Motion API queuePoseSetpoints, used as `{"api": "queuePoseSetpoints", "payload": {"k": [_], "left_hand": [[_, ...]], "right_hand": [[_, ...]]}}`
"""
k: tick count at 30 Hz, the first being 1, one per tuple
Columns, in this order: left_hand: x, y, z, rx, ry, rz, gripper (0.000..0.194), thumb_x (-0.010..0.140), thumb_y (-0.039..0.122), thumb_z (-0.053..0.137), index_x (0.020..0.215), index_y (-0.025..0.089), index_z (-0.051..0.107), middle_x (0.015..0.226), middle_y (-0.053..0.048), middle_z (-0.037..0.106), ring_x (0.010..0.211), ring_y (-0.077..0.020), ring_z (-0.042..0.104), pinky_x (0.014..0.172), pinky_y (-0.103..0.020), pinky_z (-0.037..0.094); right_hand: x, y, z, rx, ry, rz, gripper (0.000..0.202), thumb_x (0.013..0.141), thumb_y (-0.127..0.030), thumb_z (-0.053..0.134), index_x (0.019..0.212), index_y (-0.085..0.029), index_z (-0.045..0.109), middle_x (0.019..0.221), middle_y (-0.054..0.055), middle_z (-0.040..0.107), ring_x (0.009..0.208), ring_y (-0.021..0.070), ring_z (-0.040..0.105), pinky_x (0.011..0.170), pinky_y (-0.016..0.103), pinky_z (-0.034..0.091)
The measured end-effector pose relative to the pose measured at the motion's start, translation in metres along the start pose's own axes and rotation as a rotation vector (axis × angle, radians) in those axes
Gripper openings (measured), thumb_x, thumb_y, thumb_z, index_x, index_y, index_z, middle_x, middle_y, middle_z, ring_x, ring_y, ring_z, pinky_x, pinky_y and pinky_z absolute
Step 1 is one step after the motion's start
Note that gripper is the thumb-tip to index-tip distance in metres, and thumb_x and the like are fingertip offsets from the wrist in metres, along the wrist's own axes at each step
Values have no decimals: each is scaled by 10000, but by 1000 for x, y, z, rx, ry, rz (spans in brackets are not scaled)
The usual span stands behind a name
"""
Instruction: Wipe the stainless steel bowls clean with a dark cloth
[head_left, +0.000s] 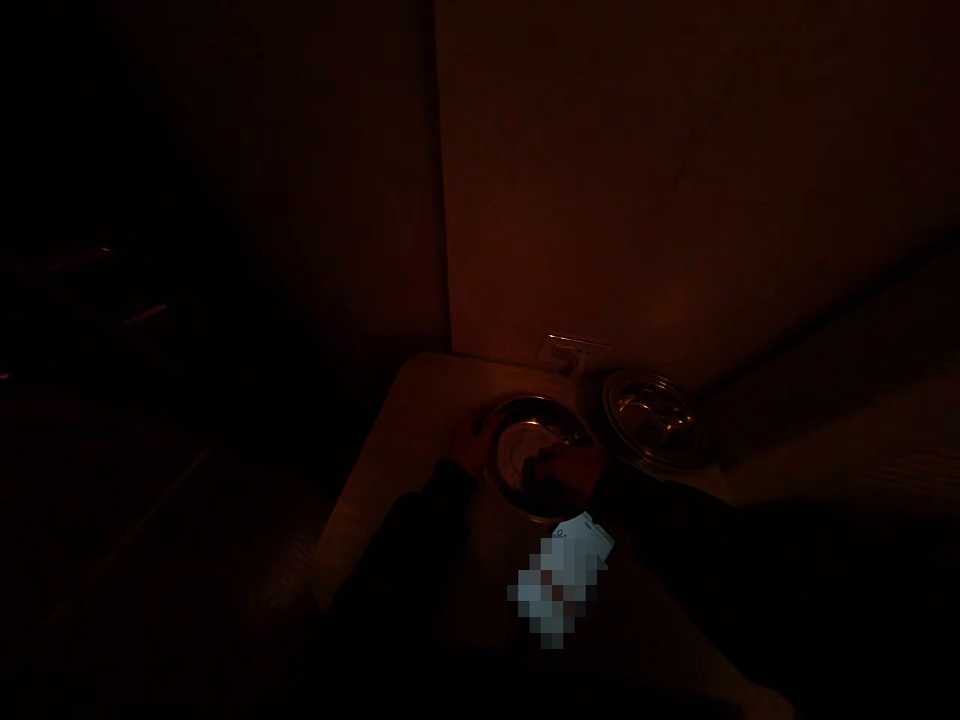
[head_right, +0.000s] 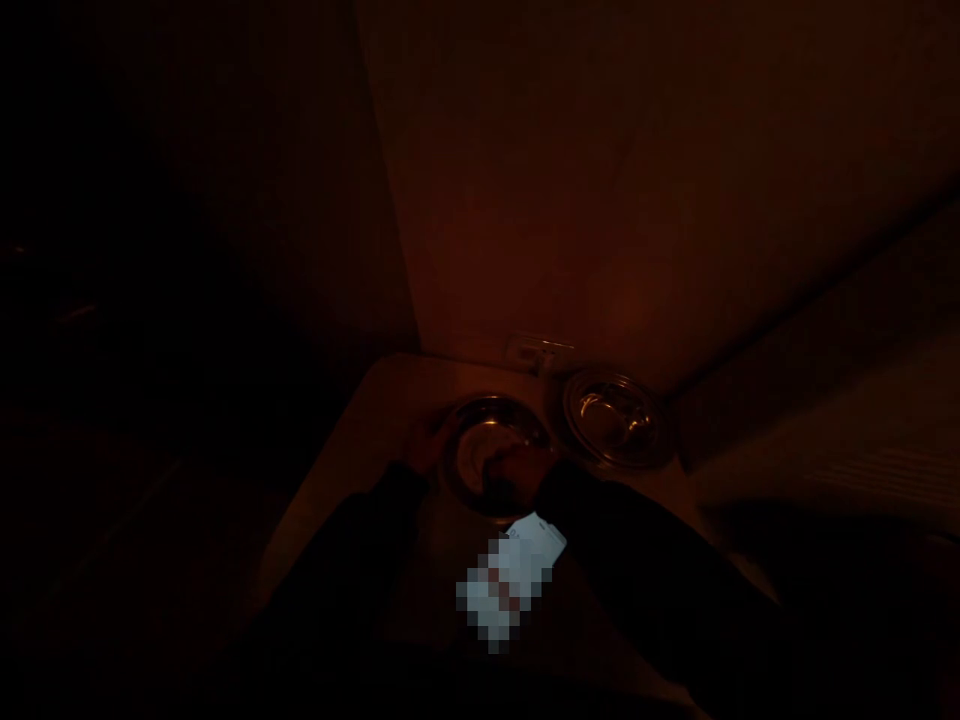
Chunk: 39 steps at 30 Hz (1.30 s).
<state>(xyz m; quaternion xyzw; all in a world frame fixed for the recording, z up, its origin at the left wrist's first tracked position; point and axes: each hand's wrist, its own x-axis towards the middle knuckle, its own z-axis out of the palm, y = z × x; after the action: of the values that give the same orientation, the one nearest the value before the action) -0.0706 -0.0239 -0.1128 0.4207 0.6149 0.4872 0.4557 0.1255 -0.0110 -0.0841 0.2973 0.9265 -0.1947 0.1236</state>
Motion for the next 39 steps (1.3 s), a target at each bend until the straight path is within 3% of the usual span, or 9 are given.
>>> {"api": "queuePoseSetpoints", "payload": {"k": [6,8,11,14,18,24,29,33,39], "left_hand": [[-2,-2,1,-31,-55,-39,301,877,217,536,1096,109,711,1181,-116,702,1123,-239,646,1024,-364,460],[-7,-6,4,-57,-11,-66,328,888,235,523,1140,101,686,1211,-131,685,1132,-235,639,1026,-354,454],[-16,-14,11,-102,163,-66,341,899,239,494,1152,84,663,1215,-151,675,1116,-237,638,1004,-359,463],[-19,-18,17,-123,232,-30,304,901,203,461,1066,86,688,1131,-142,709,1049,-231,659,959,-355,485],[-13,-15,14,-51,216,-6,270,889,209,493,996,106,719,1058,-124,734,997,-242,673,936,-365,495],[-8,-6,7,56,102,23,299,910,217,474,1052,119,717,1114,-123,723,1061,-250,662,978,-387,481],[-8,-3,7,96,108,13,276,903,175,490,1058,119,712,1128,-123,720,1067,-240,665,983,-371,484],[-7,-7,11,73,139,17,291,913,190,482,1079,105,705,1143,-139,711,1084,-249,659,989,-378,480],[-6,-14,17,14,180,20,321,924,212,454,1086,73,694,1140,-147,709,1057,-245,662,976,-371,480]], "right_hand": [[33,-17,-5,-56,75,116,339,932,-340,598,1239,-199,573,1322,93,551,1134,246,574,941,476,497],[47,-20,-7,-76,113,188,338,936,-347,591,1236,-192,570,1284,91,570,1091,234,595,908,457,517],[60,-22,-9,-99,144,252,340,938,-355,589,1233,-187,568,1255,89,583,1060,227,607,883,444,528],[56,-22,-9,-104,121,188,348,934,-351,595,1239,-188,568,1291,93,566,1108,242,587,922,471,506],[32,-19,-9,-83,14,53,300,921,-317,616,1193,-191,603,1327,87,554,1175,254,552,976,495,470],[3,-1,-9,-80,-91,136,249,927,-328,611,1136,-194,626,1198,71,623,1054,214,613,911,441,514],[17,8,-17,-97,-20,268,317,939,-343,591,1216,-189,581,1229,83,601,1035,216,619,875,431,535],[36,3,-19,-116,90,319,324,946,-350,577,1229,-193,573,1254,89,587,1058,222,608,894,444,525],[34,-21,-1,-66,67,117,314,919,-318,618,1205,-190,597,1334,88,550,1197,262,539,994,511,453]]}}
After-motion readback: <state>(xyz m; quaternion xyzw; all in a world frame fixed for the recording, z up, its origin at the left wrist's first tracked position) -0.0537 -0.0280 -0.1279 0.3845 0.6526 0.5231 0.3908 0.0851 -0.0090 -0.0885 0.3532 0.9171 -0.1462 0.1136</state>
